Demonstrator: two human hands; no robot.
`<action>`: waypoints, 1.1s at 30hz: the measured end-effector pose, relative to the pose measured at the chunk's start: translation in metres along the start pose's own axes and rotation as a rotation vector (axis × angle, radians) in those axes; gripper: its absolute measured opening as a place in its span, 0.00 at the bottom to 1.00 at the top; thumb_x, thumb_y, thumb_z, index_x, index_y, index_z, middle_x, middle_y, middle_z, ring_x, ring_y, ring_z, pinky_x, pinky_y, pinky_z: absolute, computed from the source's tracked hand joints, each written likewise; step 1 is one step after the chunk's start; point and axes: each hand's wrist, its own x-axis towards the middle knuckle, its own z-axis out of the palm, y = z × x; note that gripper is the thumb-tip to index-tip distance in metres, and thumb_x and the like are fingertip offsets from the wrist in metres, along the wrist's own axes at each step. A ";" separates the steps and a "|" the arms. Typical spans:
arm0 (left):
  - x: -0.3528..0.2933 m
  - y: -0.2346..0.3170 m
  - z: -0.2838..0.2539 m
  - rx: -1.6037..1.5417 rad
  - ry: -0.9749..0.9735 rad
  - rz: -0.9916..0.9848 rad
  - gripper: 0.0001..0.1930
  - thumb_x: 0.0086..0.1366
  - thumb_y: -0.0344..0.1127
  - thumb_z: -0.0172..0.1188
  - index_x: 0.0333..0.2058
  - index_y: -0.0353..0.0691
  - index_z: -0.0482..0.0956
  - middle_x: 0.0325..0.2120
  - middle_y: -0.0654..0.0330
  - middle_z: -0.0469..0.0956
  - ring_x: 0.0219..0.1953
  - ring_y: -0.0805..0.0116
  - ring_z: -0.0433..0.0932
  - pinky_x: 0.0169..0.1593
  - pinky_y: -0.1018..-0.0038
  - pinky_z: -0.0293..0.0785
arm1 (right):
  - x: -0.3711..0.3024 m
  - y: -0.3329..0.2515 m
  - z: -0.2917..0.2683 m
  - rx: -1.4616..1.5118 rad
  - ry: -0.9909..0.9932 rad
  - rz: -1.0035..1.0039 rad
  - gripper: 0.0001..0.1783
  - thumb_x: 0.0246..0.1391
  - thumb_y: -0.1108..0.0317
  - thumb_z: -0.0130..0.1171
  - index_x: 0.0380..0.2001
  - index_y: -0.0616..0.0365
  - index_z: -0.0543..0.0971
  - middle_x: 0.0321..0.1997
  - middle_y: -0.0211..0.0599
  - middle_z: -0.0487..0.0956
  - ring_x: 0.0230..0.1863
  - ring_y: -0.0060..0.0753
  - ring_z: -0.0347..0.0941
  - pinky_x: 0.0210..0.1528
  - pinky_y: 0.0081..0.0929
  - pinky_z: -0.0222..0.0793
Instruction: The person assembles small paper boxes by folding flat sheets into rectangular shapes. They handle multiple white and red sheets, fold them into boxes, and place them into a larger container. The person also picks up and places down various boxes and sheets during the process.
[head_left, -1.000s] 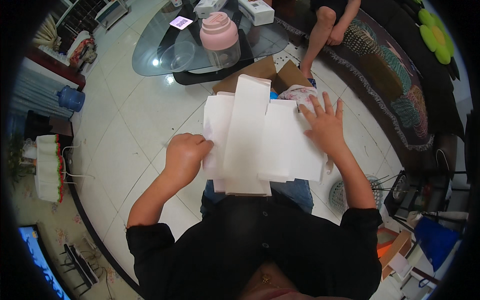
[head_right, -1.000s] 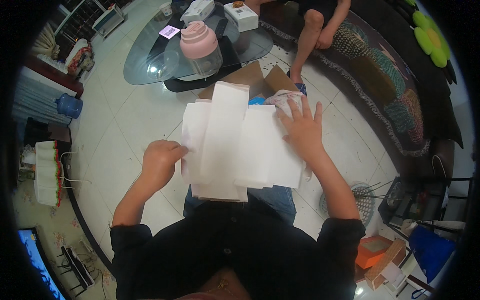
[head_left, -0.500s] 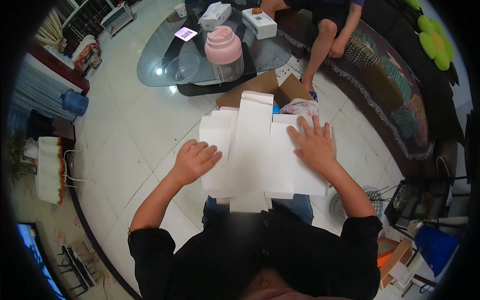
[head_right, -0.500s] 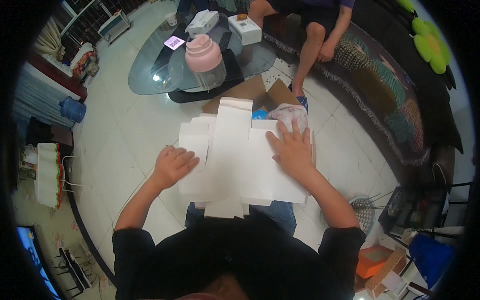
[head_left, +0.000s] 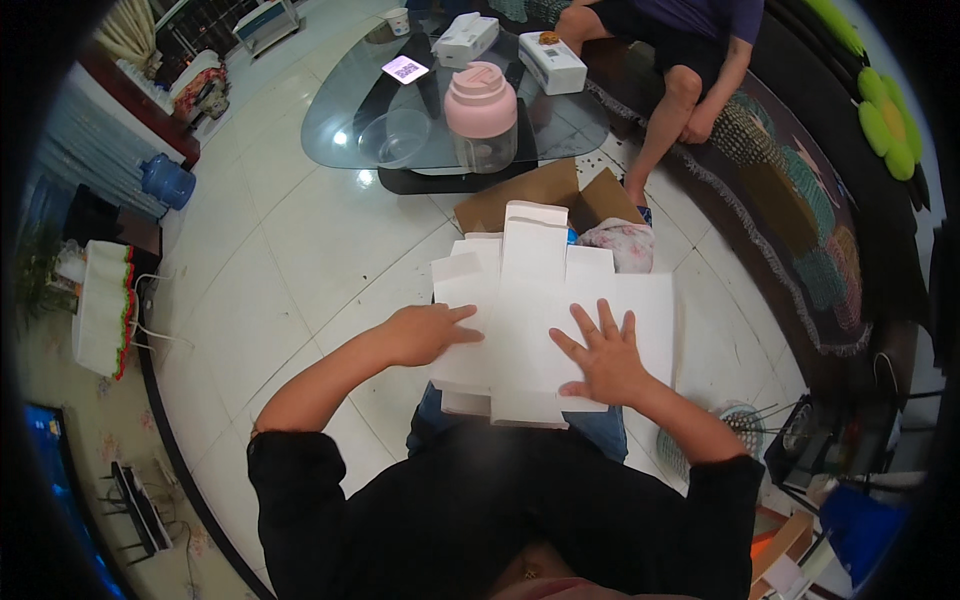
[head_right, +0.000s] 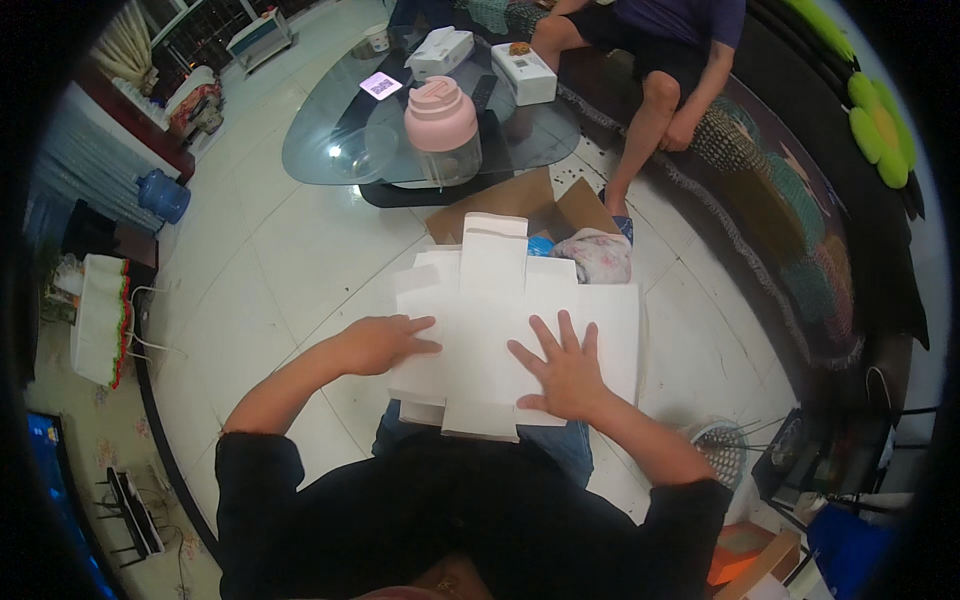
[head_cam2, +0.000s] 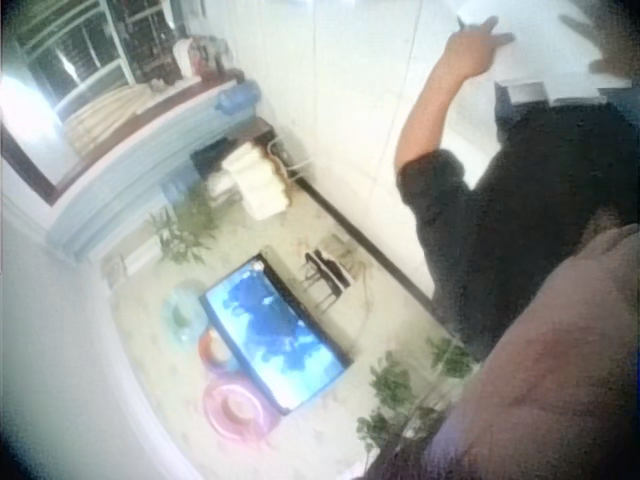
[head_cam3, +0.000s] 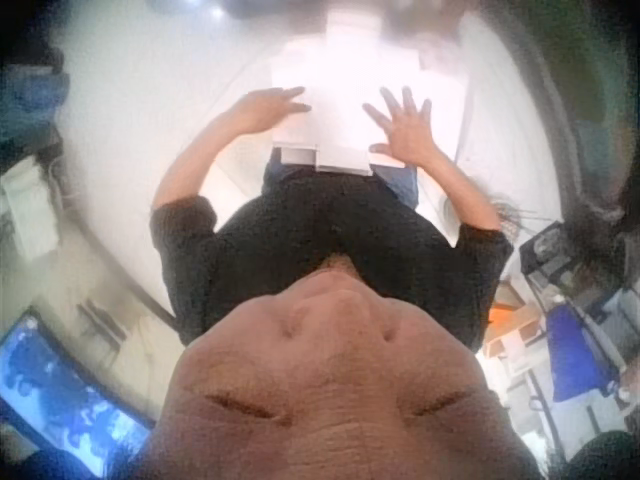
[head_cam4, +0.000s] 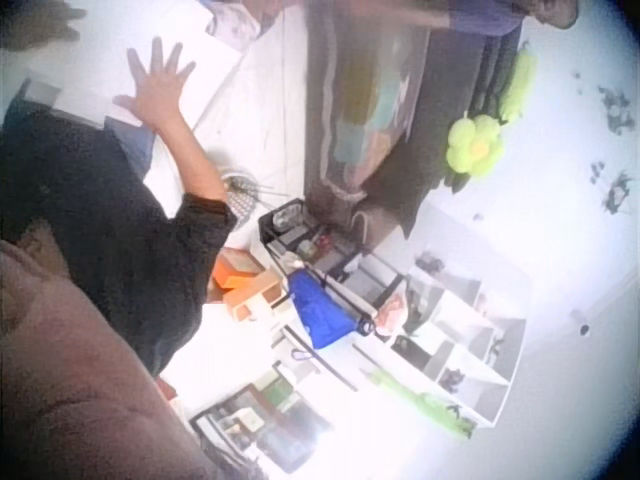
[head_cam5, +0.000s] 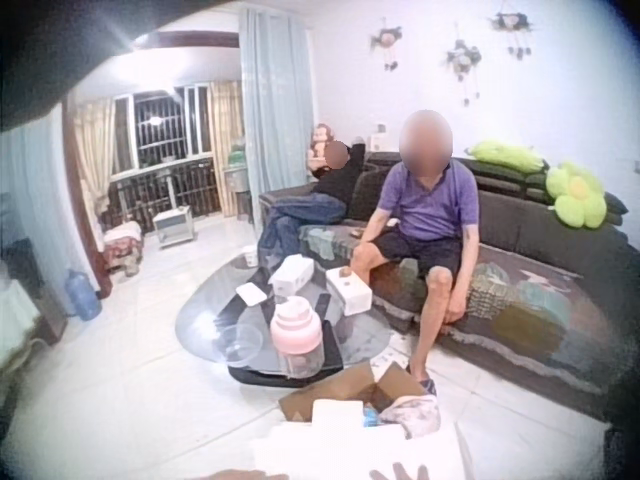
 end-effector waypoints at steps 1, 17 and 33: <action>0.009 0.011 -0.016 -0.013 -0.110 -0.149 0.25 0.56 0.38 0.57 0.55 0.56 0.70 0.59 0.55 0.61 0.54 0.53 0.67 0.50 0.63 0.70 | 0.001 0.000 0.008 0.018 0.037 0.007 0.46 0.39 0.35 0.60 0.62 0.34 0.61 0.69 0.44 0.49 0.68 0.66 0.38 0.57 0.76 0.37; 0.059 0.032 0.068 -0.172 0.881 -0.415 0.40 0.49 0.45 0.66 0.59 0.41 0.61 0.61 0.47 0.55 0.64 0.48 0.50 0.63 0.49 0.44 | 0.007 0.033 0.075 0.420 0.650 0.479 0.42 0.43 0.53 0.63 0.60 0.62 0.61 0.64 0.54 0.57 0.66 0.58 0.48 0.66 0.49 0.42; 0.009 0.021 0.016 -1.767 0.548 -0.355 0.24 0.57 0.28 0.60 0.52 0.33 0.67 0.45 0.57 0.74 0.45 0.66 0.74 0.48 0.71 0.71 | -0.072 0.104 0.094 2.313 0.535 0.366 0.30 0.49 0.72 0.61 0.56 0.63 0.64 0.51 0.44 0.74 0.50 0.42 0.73 0.53 0.41 0.70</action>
